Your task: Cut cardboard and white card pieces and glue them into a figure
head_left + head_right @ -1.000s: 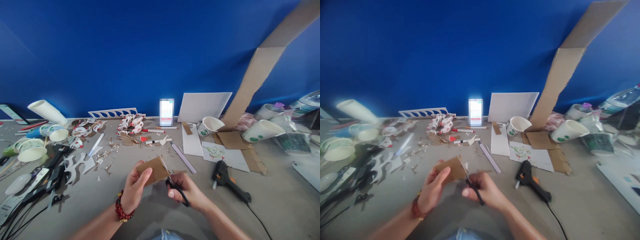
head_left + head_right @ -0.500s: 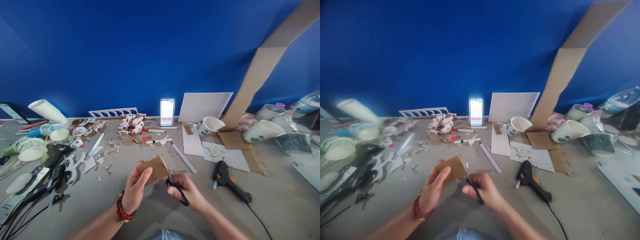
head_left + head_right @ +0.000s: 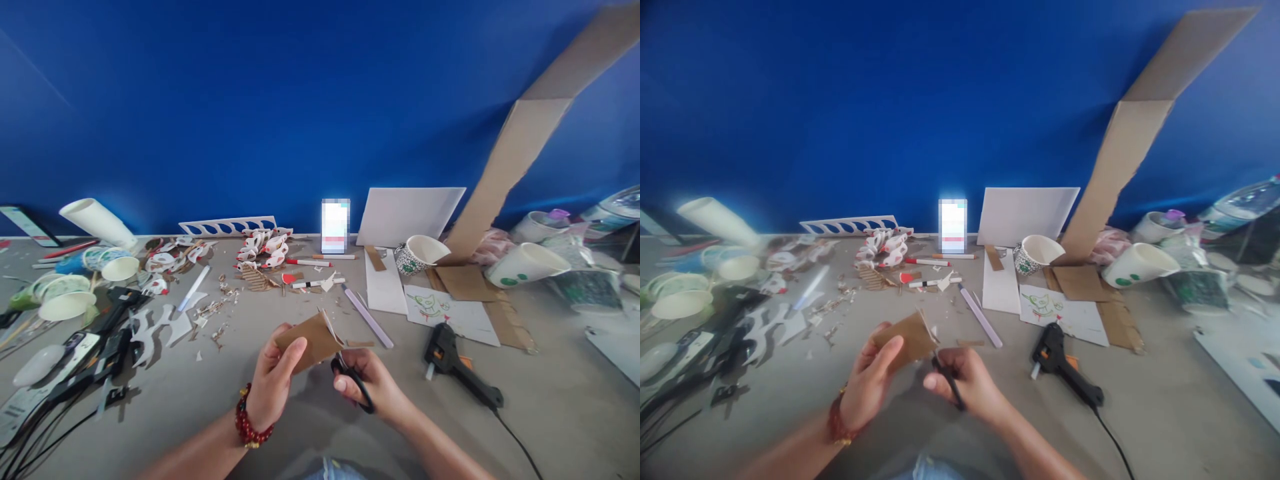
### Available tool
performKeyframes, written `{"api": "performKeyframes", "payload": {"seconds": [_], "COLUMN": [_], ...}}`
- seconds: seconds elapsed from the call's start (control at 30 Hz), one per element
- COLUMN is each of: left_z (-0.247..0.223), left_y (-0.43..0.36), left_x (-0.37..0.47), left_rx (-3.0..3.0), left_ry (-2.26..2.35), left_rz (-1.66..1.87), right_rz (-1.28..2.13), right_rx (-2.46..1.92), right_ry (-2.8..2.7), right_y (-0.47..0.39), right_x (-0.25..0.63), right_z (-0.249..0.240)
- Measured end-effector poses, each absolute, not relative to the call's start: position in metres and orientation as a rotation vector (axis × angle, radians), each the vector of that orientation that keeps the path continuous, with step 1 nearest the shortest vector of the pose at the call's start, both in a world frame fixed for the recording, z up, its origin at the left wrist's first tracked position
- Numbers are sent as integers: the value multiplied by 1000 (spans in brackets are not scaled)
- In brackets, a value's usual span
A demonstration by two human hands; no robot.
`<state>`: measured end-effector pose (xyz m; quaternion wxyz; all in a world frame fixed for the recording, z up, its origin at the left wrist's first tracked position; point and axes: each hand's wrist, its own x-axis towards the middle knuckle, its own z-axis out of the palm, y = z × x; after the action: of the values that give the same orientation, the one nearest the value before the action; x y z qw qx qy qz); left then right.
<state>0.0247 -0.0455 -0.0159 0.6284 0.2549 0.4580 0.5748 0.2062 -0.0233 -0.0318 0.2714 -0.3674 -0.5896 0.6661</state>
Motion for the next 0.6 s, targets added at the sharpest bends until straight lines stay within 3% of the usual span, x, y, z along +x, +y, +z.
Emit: {"api": "performKeyframes", "payload": {"seconds": [0.4, 0.6], "left_z": [-10, -11], "left_y": [-44, -44], "left_x": [28, 27], "left_rx": [575, 562], "left_ry": [920, 899], "left_rz": [1328, 1327], "right_rz": [1598, 1663], "right_rx": [-1069, -1045], "right_ry": [-1662, -1687], "right_y": [-24, -24], "right_x": [203, 204], "right_z": [-26, -28]}}
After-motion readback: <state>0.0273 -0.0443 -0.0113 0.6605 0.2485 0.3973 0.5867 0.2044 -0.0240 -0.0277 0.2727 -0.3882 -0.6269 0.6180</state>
